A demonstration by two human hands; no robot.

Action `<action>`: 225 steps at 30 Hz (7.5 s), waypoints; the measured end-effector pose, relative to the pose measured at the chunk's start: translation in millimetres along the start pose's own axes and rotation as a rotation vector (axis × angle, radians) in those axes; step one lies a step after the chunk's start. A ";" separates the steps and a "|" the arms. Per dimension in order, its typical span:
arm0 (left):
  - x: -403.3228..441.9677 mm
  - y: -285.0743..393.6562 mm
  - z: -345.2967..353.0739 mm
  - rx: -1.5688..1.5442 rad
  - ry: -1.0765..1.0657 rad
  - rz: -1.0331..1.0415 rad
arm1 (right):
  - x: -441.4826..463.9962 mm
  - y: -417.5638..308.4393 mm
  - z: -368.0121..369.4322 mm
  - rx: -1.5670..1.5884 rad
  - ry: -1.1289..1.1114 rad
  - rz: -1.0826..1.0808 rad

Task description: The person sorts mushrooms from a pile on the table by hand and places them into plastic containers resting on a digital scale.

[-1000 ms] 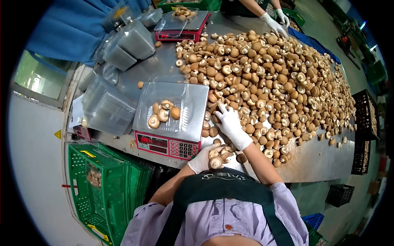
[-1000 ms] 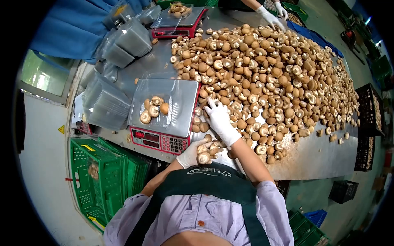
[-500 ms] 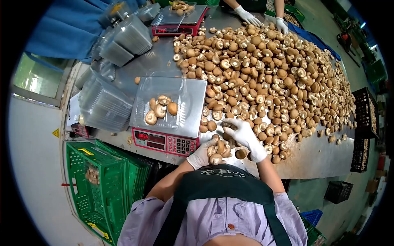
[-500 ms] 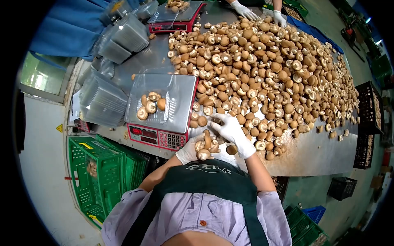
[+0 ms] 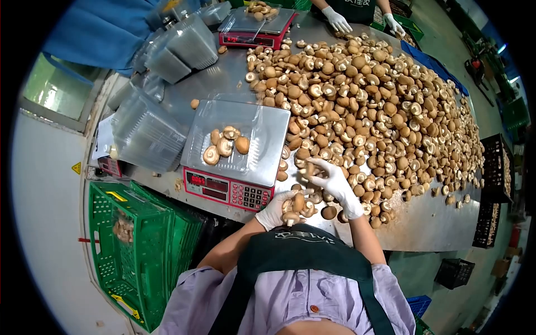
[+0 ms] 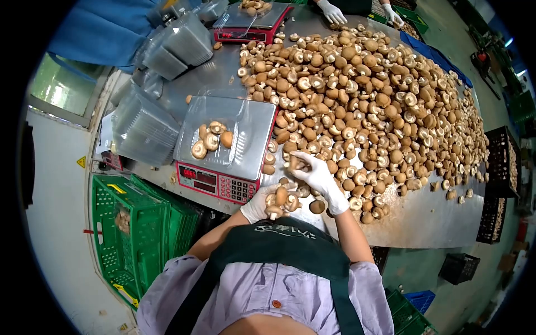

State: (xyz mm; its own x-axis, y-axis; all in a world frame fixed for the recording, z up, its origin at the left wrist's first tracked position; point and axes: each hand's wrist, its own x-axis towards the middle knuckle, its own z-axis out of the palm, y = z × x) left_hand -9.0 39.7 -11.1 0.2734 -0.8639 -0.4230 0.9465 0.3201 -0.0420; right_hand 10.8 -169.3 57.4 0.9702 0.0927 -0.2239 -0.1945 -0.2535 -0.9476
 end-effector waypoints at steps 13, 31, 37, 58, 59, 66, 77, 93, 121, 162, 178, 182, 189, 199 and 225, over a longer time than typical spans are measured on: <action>-6.0 1.0 43.5 0.195 -0.061 0.203 | -56.5 17.1 -17.7 0.480 0.001 0.018; -129.3 153.8 83.6 2.340 0.888 1.345 | -13.2 -5.7 -5.6 -0.344 0.215 0.031; -124.2 148.4 82.7 2.337 0.903 1.371 | 41.5 25.2 44.8 -1.100 0.396 -0.418; 38.7 40.7 90.9 2.105 0.338 0.968 | 11.3 38.4 -78.4 -0.078 0.455 0.263; 45.2 35.9 78.9 2.182 0.321 0.969 | 22.9 49.0 -70.1 -0.246 0.569 0.069; 30.3 4.3 61.0 1.740 0.224 0.840 | 53.1 37.9 -42.2 -0.977 0.624 -0.036; 25.7 5.0 21.2 -0.125 -0.102 0.017 | -38.2 -6.0 -14.8 -0.272 0.297 -0.125; 17.1 7.0 32.7 -0.112 0.029 -0.041 | -14.6 34.1 -41.7 -0.864 0.271 -0.005; 18.3 8.3 22.3 -0.259 -0.009 0.034 | 57.8 62.1 -80.3 -0.836 0.572 -0.023; 12.4 11.3 22.6 -0.046 0.165 0.099 | 102.0 7.4 26.1 -0.969 0.053 -0.155; 10.6 10.0 31.0 0.126 0.178 0.121 | 92.5 9.5 54.3 -1.096 0.263 -0.199; 21.6 5.4 12.4 0.064 0.215 0.200 | 104.2 0.0 56.8 -1.065 0.124 -0.114; 36.8 8.0 -21.3 0.173 0.256 0.200 | 108.2 -4.3 57.2 -1.135 0.009 -0.062; 3.5 9.1 35.3 0.130 0.184 0.271 | 81.2 -26.5 21.7 -0.574 0.079 -0.118; -170.3 104.1 103.3 0.668 0.432 0.951 | 20.7 -8.5 26.6 -0.121 0.293 0.117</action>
State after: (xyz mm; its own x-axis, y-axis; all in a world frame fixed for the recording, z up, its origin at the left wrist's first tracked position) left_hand 60.7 179.9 150.1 0.9401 -0.1576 -0.3024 0.3403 0.3788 0.8606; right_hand 28.6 -139.6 54.7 0.9462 -0.2196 -0.2378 -0.3052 -0.3607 -0.8813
